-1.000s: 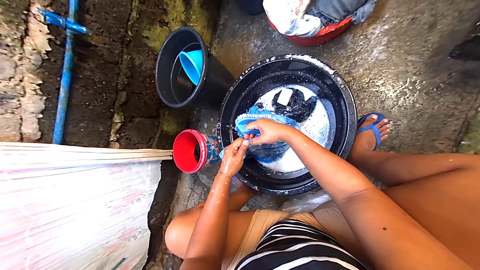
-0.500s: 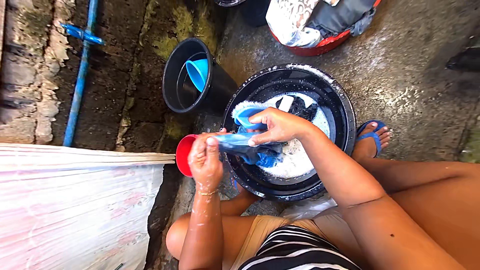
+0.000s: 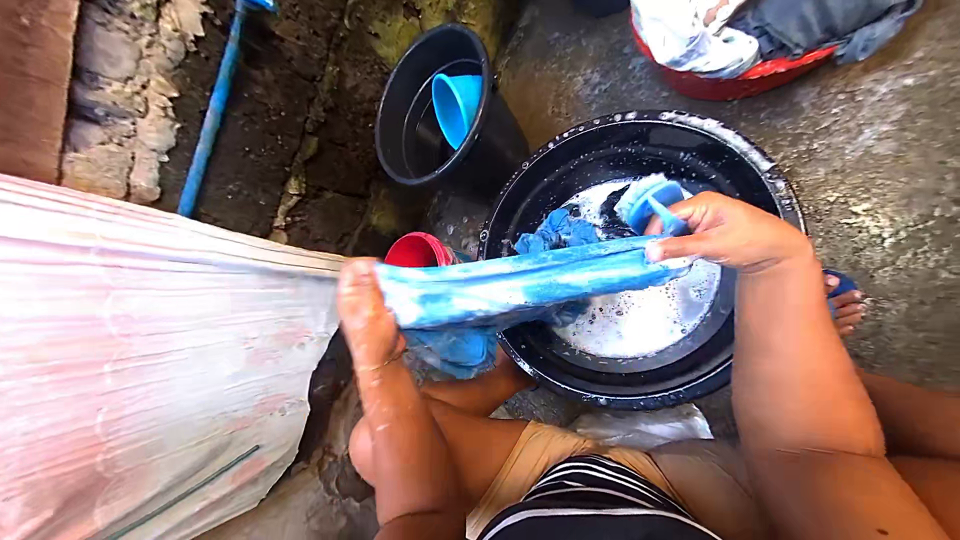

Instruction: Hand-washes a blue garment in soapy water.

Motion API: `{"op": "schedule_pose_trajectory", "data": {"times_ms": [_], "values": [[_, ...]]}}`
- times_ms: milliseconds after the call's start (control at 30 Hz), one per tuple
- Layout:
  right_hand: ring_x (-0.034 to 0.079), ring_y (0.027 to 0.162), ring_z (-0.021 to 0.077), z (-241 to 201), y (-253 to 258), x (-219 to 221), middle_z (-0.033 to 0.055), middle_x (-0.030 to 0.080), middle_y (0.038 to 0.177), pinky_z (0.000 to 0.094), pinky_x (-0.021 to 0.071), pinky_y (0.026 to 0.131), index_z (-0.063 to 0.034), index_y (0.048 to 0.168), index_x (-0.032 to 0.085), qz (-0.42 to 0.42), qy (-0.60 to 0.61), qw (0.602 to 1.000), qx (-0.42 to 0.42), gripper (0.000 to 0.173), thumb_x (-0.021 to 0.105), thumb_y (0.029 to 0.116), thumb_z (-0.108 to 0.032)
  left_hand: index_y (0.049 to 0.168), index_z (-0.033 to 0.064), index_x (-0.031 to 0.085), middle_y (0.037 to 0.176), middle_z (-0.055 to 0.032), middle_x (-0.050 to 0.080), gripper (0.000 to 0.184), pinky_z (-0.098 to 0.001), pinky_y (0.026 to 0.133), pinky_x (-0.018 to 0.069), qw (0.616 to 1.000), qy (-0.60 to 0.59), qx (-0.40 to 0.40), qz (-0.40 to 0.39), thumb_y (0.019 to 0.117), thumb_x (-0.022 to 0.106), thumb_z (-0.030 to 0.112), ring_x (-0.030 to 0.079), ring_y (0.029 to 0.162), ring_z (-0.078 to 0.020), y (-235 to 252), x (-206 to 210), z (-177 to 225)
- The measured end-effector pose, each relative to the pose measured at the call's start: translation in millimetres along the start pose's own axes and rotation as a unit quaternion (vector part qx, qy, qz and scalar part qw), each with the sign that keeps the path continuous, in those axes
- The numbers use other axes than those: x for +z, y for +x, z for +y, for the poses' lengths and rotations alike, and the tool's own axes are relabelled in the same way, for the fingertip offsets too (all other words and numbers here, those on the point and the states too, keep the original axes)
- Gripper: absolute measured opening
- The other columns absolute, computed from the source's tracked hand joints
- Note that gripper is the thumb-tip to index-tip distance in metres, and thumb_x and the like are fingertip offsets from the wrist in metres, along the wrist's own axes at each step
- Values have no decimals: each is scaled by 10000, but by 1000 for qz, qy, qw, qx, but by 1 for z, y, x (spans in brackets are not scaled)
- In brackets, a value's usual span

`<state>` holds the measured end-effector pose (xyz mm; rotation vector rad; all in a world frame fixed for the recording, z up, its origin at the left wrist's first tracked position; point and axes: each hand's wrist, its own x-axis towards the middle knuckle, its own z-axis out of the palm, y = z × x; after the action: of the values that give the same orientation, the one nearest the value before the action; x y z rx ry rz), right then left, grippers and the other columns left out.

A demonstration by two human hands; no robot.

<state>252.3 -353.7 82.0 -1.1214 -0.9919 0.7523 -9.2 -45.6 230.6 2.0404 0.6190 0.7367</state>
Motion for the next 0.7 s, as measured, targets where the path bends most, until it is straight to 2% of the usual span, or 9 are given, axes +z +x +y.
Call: {"op": "schedule_pose_trajectory", "data": {"times_ms": [67, 167, 267, 333, 400, 500, 533, 600, 700], "values": [[587, 619, 134, 17, 7, -5, 44, 622, 707, 350, 514, 612, -30, 876, 678, -34, -171, 967, 188, 136, 692, 960, -135, 1169, 82, 596, 933, -5, 654, 296, -325, 766, 569, 979, 102, -160, -70, 1097, 412, 303, 640, 824, -82, -4, 15, -68], [644, 1089, 506, 86, 11, 9, 322, 674, 1139, 724, 457, 965, 63, 1188, 679, -132, -388, 783, 468, 285, 653, 999, -150, 1311, -72, 562, 1227, -306, 624, 466, -591, 994, 476, 902, 238, -331, -143, 1114, 384, 311, 623, 1128, -410, -20, 51, -169], [483, 1331, 552, 132, -23, 51, 357, 574, 1359, 771, 297, 1086, 114, 1223, 655, -199, -430, 634, 611, 364, 634, 970, -147, 1344, -65, 523, 1306, -314, 571, 524, -591, 1017, 444, 891, 193, -406, -67, 1125, 305, 358, 568, 1207, -419, -33, 77, -199], [517, 1302, 531, 152, -23, 84, 371, 582, 1322, 723, 356, 1067, 154, 1197, 643, -341, -391, 613, 596, 420, 690, 947, -180, 1397, -35, 475, 1355, -296, 552, 575, -601, 1018, 450, 890, 168, -423, -31, 1120, 260, 420, 554, 1244, -414, -37, 83, -206], [598, 1185, 496, 170, -8, 110, 358, 638, 1206, 680, 415, 1034, 135, 1179, 658, -419, -266, 704, 509, 433, 668, 992, -255, 1441, -5, 434, 1406, -273, 527, 614, -601, 1045, 436, 892, 148, -426, -9, 1113, 221, 469, 530, 1289, -398, -41, 89, -210], [591, 866, 217, 150, 42, 146, 162, 625, 956, 435, 497, 858, 62, 1139, 627, -284, -30, 876, 389, 337, 542, 1067, -255, 1433, -3, 451, 1398, -263, 537, 599, -576, 1073, 422, 905, 125, -406, 3, 1118, 216, 449, 535, 1290, -374, -36, 94, -210], [580, 876, 177, 129, 68, 160, 147, 627, 964, 394, 490, 861, 67, 1117, 630, -220, 18, 912, 347, 324, 549, 1066, -242, 1412, -7, 466, 1365, -256, 554, 572, -558, 1054, 438, 909, 112, -400, -4, 1122, 228, 425, 554, 1255, -354, -37, 93, -209], [622, 821, 170, 99, 118, 191, 144, 657, 871, 380, 530, 796, 82, 959, 662, -86, 52, 975, 199, 283, 648, 1003, -197, 1373, -2, 503, 1274, -201, 600, 442, -467, 986, 495, 908, 79, -410, -39, 1117, 330, 315, 593, 1143, -255, -47, 86, -208], [618, 820, 190, 108, 170, 230, 116, 637, 784, 393, 499, 792, 28, 732, 626, 59, 57, 997, 16, 333, 761, 886, -235, 1303, -16, 531, 1134, -139, 605, 269, -385, 859, 506, 879, 0, -474, -46, 1053, 482, 72, 577, 978, -165, -49, 84, -210]]}}
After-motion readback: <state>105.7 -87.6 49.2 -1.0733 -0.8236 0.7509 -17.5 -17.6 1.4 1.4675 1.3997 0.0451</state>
